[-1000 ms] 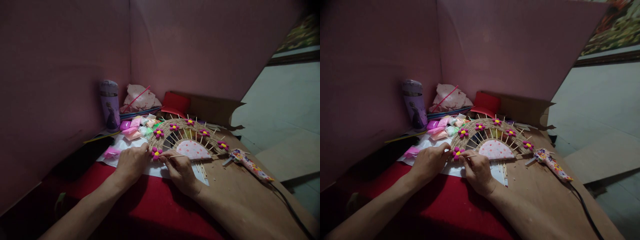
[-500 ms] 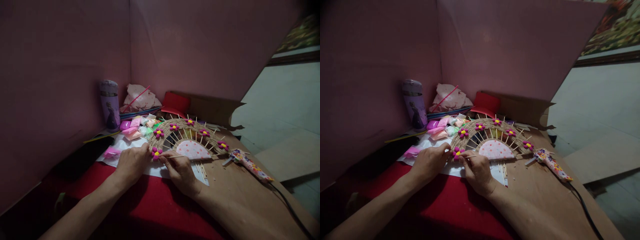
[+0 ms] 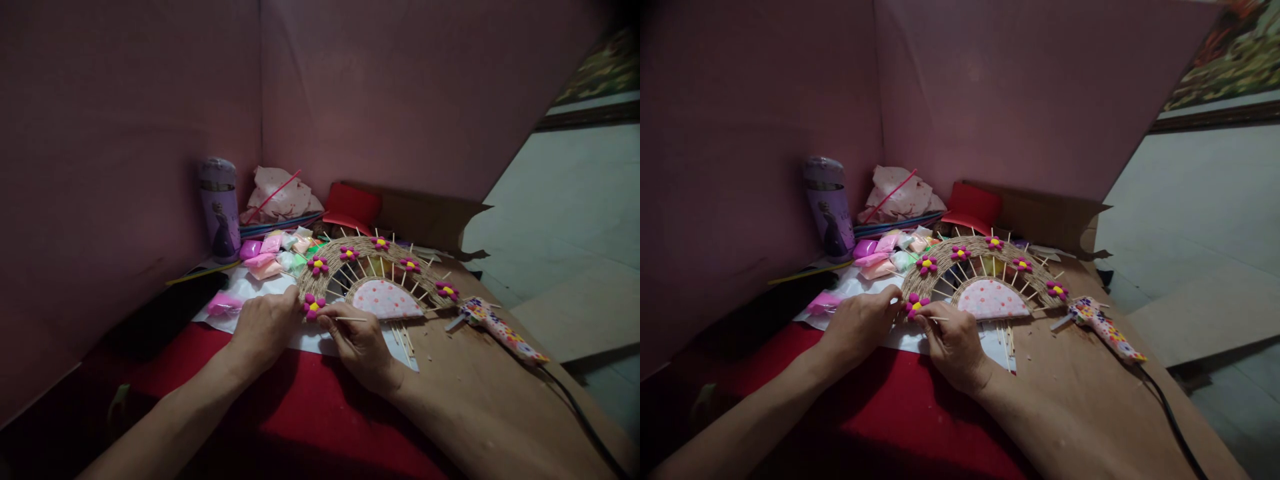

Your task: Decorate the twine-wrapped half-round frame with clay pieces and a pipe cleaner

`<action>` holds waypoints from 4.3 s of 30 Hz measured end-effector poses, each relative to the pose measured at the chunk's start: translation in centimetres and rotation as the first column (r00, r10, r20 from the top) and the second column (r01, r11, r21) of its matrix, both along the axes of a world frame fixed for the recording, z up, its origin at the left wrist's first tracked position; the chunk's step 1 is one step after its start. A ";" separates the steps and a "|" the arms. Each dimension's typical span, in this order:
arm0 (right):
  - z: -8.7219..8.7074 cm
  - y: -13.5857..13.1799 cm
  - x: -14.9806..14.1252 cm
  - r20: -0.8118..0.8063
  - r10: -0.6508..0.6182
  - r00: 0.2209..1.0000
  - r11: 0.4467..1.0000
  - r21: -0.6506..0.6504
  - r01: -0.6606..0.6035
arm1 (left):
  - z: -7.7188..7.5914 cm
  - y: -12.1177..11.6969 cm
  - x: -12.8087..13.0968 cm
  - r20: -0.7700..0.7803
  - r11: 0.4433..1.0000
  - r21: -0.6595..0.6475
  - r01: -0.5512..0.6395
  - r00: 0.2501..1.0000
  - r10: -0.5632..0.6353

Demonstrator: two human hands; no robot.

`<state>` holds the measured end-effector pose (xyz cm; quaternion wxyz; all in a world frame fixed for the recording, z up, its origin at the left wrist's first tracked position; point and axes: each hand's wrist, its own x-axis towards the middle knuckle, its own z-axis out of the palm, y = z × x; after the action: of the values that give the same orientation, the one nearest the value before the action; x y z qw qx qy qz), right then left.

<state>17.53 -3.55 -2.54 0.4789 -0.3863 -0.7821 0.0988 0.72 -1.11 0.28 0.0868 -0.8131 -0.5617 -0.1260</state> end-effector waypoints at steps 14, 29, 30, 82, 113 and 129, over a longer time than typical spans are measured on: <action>-0.1 0.0 0.1 0.087 0.031 0.996 0.998 0.056 -0.036 | 0.0 -0.2 -0.1 -0.032 0.999 -0.008 0.041 0.999 -0.041; -0.2 0.0 0.1 0.166 0.086 0.982 0.995 0.030 -0.092 | -0.4 -0.1 -0.1 0.002 0.997 0.029 0.066 0.998 -0.066; -0.2 0.1 0.1 0.167 0.084 0.982 0.995 0.033 -0.091 | -0.4 -0.1 -0.1 0.001 0.998 0.027 0.065 0.998 -0.065; 0.0 0.4 0.3 -0.256 -0.109 0.961 0.975 -0.214 0.054 | -0.4 -0.1 -0.1 0.035 0.996 0.018 0.089 0.995 -0.089; 0.0 0.5 0.4 -0.362 -0.147 0.920 0.971 -0.232 0.064 | -0.4 -0.1 -0.2 0.050 0.996 0.025 0.088 0.995 -0.090; -0.2 0.6 0.4 -0.330 -0.153 0.932 0.964 -0.258 0.067 | -0.5 -0.2 -0.2 0.025 0.995 0.054 0.085 0.996 -0.086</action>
<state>17.90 -2.95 -2.75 0.5631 -0.4618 -0.6445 0.2330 0.49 -1.27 -0.21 0.0953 -0.8320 -0.5240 -0.1554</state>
